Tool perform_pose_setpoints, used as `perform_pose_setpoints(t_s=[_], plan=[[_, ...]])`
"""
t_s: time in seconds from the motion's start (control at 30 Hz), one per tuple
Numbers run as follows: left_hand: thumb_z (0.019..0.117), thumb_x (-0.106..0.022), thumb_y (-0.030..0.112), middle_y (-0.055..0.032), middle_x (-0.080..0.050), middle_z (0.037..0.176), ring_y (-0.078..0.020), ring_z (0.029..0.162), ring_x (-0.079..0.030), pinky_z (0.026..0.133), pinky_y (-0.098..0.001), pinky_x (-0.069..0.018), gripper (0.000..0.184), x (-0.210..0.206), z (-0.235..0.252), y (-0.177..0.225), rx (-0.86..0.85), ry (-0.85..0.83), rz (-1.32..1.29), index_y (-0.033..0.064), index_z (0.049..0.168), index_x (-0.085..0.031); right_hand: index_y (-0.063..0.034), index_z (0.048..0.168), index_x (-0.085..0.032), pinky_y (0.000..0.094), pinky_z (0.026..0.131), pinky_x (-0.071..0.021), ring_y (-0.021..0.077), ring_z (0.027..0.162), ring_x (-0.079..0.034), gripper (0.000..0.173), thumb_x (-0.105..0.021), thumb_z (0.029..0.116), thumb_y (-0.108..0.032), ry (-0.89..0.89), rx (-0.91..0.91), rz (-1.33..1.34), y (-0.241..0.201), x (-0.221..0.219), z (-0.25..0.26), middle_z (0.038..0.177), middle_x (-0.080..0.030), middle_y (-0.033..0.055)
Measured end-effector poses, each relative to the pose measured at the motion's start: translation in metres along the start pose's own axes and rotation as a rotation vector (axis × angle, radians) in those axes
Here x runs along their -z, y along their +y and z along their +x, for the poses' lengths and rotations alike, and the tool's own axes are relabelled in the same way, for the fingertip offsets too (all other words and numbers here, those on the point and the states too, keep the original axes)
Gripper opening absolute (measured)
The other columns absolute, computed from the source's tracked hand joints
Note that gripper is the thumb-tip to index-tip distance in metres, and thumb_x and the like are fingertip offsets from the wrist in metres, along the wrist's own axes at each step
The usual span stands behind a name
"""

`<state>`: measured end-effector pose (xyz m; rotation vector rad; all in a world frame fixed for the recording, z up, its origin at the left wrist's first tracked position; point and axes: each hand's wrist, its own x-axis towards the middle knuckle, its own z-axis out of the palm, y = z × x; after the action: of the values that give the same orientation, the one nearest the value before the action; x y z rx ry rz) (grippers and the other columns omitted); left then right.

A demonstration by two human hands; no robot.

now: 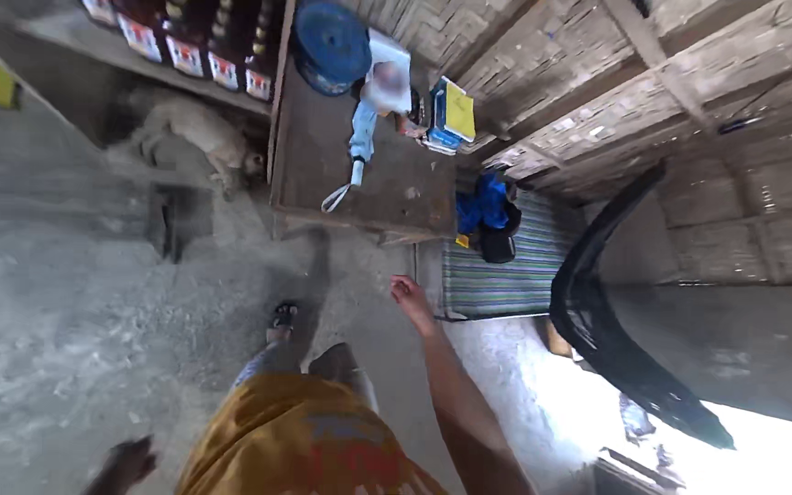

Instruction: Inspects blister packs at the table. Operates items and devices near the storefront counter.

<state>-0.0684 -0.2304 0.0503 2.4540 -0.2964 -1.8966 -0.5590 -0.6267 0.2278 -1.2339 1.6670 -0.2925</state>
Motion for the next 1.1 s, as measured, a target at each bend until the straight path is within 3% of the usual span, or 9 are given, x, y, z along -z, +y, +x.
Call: perform_pose_setpoints(t_s=[0.1, 0.23, 0.33, 0.4, 0.53, 0.77, 0.87, 0.97, 1.1], plan=[[0.1074, -0.051, 0.029, -0.0284, -0.067, 0.114, -0.0378, 0.09, -0.069, 0.082, -0.0586, -0.0565, 0.042, -0.02, -0.007, 0.231, -0.261, 0.087, -0.15, -0.0042, 0.129, -0.061, -0.0066, 0.138, -0.061, 0.0394, 0.095, -0.0597, 0.0206, 0.109, -0.07, 0.04, -0.058, 0.1055, -0.029, -0.045, 0.039, 0.01, -0.048, 0.034, 0.076, 0.127, -0.069, 0.0138], [0.1095, -0.048, 0.031, -0.0168, -0.071, 0.101, -0.0227, 0.079, -0.07, 0.078, -0.0434, -0.0605, 0.04, -0.044, -0.068, 0.518, -0.617, 0.136, -0.252, -0.0015, 0.131, -0.06, -0.0121, 0.141, -0.059, 0.0441, 0.086, -0.0611, 0.0242, 0.097, -0.072, 0.041, -0.06, 0.1052, -0.031, -0.032, 0.051, 0.054, -0.1, 0.089, 0.186, 0.12, -0.071, 0.0132], [0.1056, -0.058, 0.034, -0.0152, -0.071, 0.114, -0.0264, 0.093, -0.073, 0.086, -0.0499, -0.0614, 0.037, -0.082, -0.089, 0.648, -0.821, 0.195, -0.253, 0.0084, 0.133, -0.06, -0.0334, 0.15, -0.049, 0.0565, 0.082, -0.0596, 0.0319, 0.098, -0.072, 0.049, -0.058, 0.1038, -0.046, 0.025, 0.127, -0.087, -0.116, 0.136, 0.268, 0.124, -0.07, 0.0126], [0.1044, -0.061, 0.024, -0.0158, -0.069, 0.119, -0.0285, 0.098, -0.072, 0.087, -0.0525, -0.0604, 0.035, -0.11, -0.118, 0.716, -0.92, 0.213, -0.203, 0.0112, 0.137, -0.058, -0.0272, 0.157, -0.04, 0.0591, 0.09, -0.0579, 0.0359, 0.107, -0.07, 0.054, -0.055, 0.106, -0.036, 0.051, 0.212, -0.255, -0.147, 0.163, 0.339, 0.127, -0.069, 0.0176], [0.1076, -0.055, 0.026, -0.0134, -0.071, 0.113, -0.0239, 0.092, -0.072, 0.083, -0.0457, -0.0613, 0.033, -0.174, -0.151, 0.808, -0.879, 0.096, -0.257, 0.0112, 0.137, -0.058, -0.0283, 0.165, -0.021, 0.0617, 0.089, -0.0573, 0.0373, 0.108, -0.07, 0.065, -0.049, 0.1069, -0.03, 0.001, 0.234, -0.46, -0.183, 0.193, 0.439, 0.128, -0.068, 0.0177], [0.1073, -0.055, 0.032, -0.0108, -0.072, 0.116, -0.023, 0.096, -0.073, 0.086, -0.0461, -0.0619, 0.033, -0.204, -0.148, 0.862, -0.792, 0.09, -0.067, 0.0132, 0.134, -0.062, -0.0111, 0.141, -0.058, 0.0569, 0.101, -0.0536, 0.0341, 0.121, -0.064, 0.04, -0.052, 0.105, -0.027, -0.089, 0.351, -0.462, -0.166, 0.203, 0.468, 0.131, -0.066, 0.0159], [0.1076, -0.054, 0.027, -0.0106, -0.073, 0.106, -0.0203, 0.092, -0.073, 0.086, -0.0437, -0.0619, 0.031, -0.205, -0.129, 0.891, -0.739, 0.128, 0.036, 0.0051, 0.126, -0.065, -0.0181, 0.157, -0.041, 0.0556, 0.096, -0.0565, 0.0314, 0.116, -0.067, 0.05, -0.046, 0.1082, -0.028, -0.093, 0.329, -0.345, -0.148, 0.204, 0.447, 0.135, -0.065, 0.0118], [0.1072, -0.053, 0.03, -0.01, -0.073, 0.105, -0.0205, 0.092, -0.072, 0.086, -0.0464, -0.061, 0.032, -0.204, -0.131, 0.925, -0.784, 0.242, 0.273, 0.0085, 0.125, -0.068, -0.0251, 0.161, -0.035, 0.0552, 0.085, -0.0597, 0.0303, 0.104, -0.072, 0.055, -0.046, 0.1077, -0.025, 0.001, 0.348, -0.34, -0.152, 0.202, 0.455, 0.131, -0.068, 0.0086], [0.1055, -0.05, 0.031, -0.0146, -0.066, 0.13, -0.0306, 0.12, -0.064, 0.1, -0.0528, -0.0533, 0.034, -0.209, -0.123, 1.007, -0.919, 0.615, 0.678, 0.016, 0.127, -0.071, -0.0258, 0.159, -0.039, 0.0593, 0.09, -0.0571, 0.0354, 0.111, -0.07, 0.053, -0.049, 0.107, -0.029, -0.046, 0.241, -0.4, -0.179, 0.21, 0.491, 0.125, -0.07, 0.0131]])
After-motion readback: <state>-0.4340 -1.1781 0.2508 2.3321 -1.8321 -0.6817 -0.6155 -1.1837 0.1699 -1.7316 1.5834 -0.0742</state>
